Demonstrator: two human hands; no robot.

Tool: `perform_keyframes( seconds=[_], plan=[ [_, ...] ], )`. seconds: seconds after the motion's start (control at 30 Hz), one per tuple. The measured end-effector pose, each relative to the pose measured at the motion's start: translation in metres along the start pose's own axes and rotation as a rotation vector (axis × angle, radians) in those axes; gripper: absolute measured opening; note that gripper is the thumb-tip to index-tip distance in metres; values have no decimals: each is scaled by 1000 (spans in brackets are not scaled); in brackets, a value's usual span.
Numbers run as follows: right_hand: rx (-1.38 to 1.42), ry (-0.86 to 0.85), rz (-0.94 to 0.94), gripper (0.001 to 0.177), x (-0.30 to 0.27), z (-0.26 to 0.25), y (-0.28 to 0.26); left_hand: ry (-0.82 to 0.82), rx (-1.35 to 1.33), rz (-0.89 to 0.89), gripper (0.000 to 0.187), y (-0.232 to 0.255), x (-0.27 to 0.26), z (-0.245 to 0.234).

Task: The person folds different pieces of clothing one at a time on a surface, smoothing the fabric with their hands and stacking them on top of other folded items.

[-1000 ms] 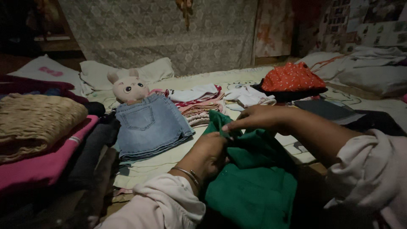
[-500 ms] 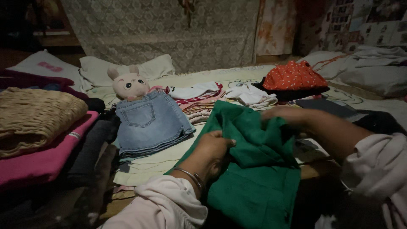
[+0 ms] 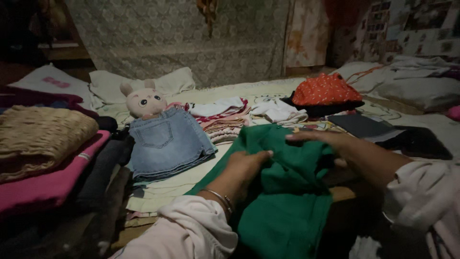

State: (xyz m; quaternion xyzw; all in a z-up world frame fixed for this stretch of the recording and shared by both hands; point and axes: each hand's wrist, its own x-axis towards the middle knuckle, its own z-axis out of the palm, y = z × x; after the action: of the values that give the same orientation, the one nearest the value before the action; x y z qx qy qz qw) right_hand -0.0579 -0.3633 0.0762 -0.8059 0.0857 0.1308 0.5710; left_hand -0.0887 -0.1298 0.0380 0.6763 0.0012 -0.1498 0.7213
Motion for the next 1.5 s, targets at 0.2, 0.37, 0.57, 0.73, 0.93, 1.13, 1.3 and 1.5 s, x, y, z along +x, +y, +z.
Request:
perform_keyframes(
  seconds=[0.2,0.37,0.57,0.73,0.93,1.13,1.3,1.5],
  plan=[
    [23,-95,-14,50,-22,8,-21,-23,-199,-133,47,6,-5,1],
    [102,-194,18,35,-6,2,-21,-9,-394,-80,48,9,-16,6],
    [19,-52,-125,28,4,-3,-32,-34,-649,-89,48,20,-26,2],
    [296,-165,-195,39,-14,-6,-56,-156,-751,-53,49,53,-41,-11],
    [412,-263,-231,55,-40,4,-75,-156,-665,-2,36,90,-76,-13],
    [417,-286,-350,54,-31,-4,-82,-357,-646,-20,24,91,-45,-29],
    [171,-111,-443,68,-35,-34,-106,-140,513,993,39,57,-59,-84],
    [-144,159,-293,85,-80,-94,-120,-273,-524,375,25,94,-12,-108]
  ],
)
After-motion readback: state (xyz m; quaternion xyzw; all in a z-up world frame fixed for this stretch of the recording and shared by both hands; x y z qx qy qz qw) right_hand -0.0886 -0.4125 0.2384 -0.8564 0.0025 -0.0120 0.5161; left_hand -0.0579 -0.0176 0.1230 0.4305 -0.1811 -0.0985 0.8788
